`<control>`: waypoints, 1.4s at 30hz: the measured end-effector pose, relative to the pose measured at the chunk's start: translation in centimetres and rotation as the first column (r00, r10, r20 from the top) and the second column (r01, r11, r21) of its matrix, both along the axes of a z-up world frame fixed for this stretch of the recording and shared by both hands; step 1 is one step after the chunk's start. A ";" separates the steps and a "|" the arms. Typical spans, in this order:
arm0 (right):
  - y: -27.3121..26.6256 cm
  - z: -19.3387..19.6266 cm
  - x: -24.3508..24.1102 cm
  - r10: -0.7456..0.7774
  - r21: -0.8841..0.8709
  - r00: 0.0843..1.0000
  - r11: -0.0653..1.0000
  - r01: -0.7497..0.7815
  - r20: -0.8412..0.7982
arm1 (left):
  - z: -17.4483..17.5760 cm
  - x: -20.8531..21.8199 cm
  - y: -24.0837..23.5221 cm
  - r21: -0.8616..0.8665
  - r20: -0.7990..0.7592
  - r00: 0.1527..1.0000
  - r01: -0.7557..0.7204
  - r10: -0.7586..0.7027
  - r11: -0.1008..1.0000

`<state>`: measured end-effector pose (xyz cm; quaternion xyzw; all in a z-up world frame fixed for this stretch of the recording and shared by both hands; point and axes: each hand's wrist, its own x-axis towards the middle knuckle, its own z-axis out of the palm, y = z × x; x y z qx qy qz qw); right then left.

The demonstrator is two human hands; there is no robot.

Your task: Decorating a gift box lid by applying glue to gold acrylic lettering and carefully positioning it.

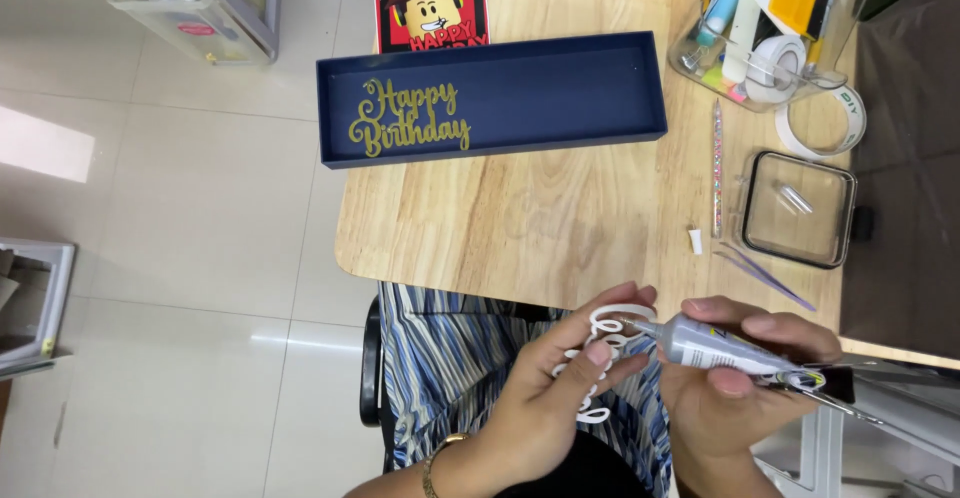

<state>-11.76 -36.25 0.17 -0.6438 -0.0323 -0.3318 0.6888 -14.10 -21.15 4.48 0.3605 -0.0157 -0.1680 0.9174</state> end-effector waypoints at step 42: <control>0.1 -1.5 -0.7 -0.142 -0.104 0.976 0.981 0.161 0.166 | 0.9 -0.3 -1.0 0.173 -0.022 0.997 -0.073 0.078 0.982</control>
